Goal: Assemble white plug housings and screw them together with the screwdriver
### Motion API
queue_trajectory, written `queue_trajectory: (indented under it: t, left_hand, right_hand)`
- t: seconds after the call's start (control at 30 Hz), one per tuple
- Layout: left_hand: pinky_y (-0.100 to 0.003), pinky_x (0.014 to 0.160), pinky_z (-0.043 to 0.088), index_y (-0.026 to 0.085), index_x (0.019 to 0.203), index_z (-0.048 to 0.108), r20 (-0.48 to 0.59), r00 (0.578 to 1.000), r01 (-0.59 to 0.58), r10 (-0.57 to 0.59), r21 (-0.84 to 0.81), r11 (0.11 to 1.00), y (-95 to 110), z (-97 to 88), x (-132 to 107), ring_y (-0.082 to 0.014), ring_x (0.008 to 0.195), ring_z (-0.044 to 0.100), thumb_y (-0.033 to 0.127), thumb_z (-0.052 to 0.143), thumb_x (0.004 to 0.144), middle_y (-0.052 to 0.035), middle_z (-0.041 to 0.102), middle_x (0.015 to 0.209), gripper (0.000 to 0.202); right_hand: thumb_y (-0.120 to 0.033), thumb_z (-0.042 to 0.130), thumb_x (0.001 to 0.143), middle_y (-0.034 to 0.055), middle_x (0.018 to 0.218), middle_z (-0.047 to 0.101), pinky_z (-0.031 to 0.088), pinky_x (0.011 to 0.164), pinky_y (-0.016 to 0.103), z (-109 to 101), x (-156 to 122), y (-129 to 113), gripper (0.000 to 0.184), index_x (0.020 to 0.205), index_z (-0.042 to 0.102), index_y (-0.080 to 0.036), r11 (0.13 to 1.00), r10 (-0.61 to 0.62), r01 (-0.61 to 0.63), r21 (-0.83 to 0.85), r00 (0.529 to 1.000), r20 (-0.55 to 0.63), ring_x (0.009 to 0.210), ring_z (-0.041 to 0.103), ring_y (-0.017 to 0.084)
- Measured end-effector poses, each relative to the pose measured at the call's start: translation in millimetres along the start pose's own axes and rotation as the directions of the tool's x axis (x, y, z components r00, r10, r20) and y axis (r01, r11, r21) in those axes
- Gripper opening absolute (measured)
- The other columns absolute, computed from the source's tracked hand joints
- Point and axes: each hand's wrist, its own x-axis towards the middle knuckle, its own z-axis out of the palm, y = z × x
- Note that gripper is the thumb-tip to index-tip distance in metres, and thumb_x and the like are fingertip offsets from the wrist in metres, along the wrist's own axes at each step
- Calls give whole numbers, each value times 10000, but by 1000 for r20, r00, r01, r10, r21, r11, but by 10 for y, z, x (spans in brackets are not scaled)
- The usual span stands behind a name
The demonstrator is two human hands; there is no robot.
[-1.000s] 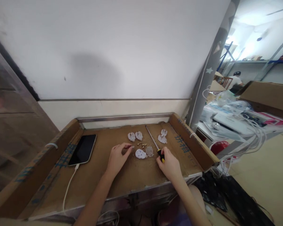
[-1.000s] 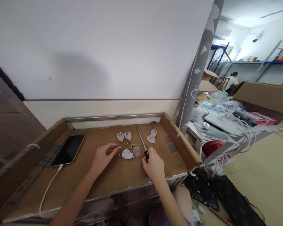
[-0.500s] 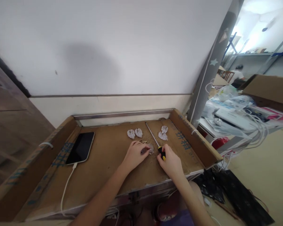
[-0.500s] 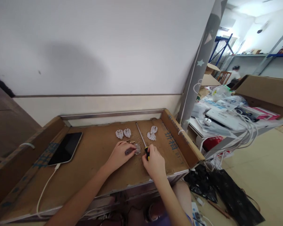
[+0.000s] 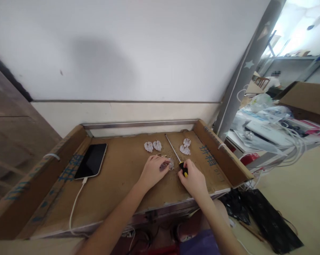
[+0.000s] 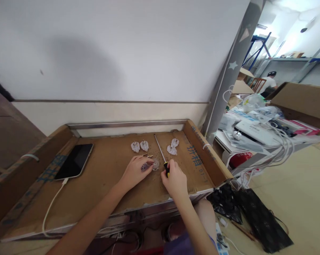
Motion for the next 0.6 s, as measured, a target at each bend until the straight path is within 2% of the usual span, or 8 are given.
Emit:
queue_trajectory:
  t: [0.17, 0.37, 0.6]
  left_hand:
    - [-331, 857, 381, 236, 879, 619, 47, 999, 5, -4, -12, 1000, 5, -9, 0, -170, 874, 620, 194, 580, 793, 24, 716, 899, 103]
    - [-335, 859, 378, 229, 886, 624, -12, 1000, 28, -28, 7, 1000, 6, -10, 15, -170, 845, 624, 215, 555, 809, 17, 721, 878, 104]
    - [-355, 887, 365, 240, 853, 632, 15, 999, 43, -43, 24, 999, 12, 10, 18, -173, 850, 623, 199, 559, 793, 20, 719, 891, 103]
  right_hand:
    - [-249, 437, 775, 0, 797, 553, 289, 553, 226, 10, -2, -11, 64, 814, 419, -202, 1000, -1, 1, -7, 1000, -1, 672, 544, 127]
    - [-243, 435, 769, 1, 797, 564, 285, 548, 226, 9, 0, -2, 63, 816, 432, -202, 1000, -5, 5, 2, 1000, -9, 664, 543, 123]
    - [-245, 428, 771, 3, 796, 569, 293, 553, 226, 2, 1, -5, 56, 809, 426, -204, 1000, -12, 12, 12, 1000, -14, 670, 553, 130]
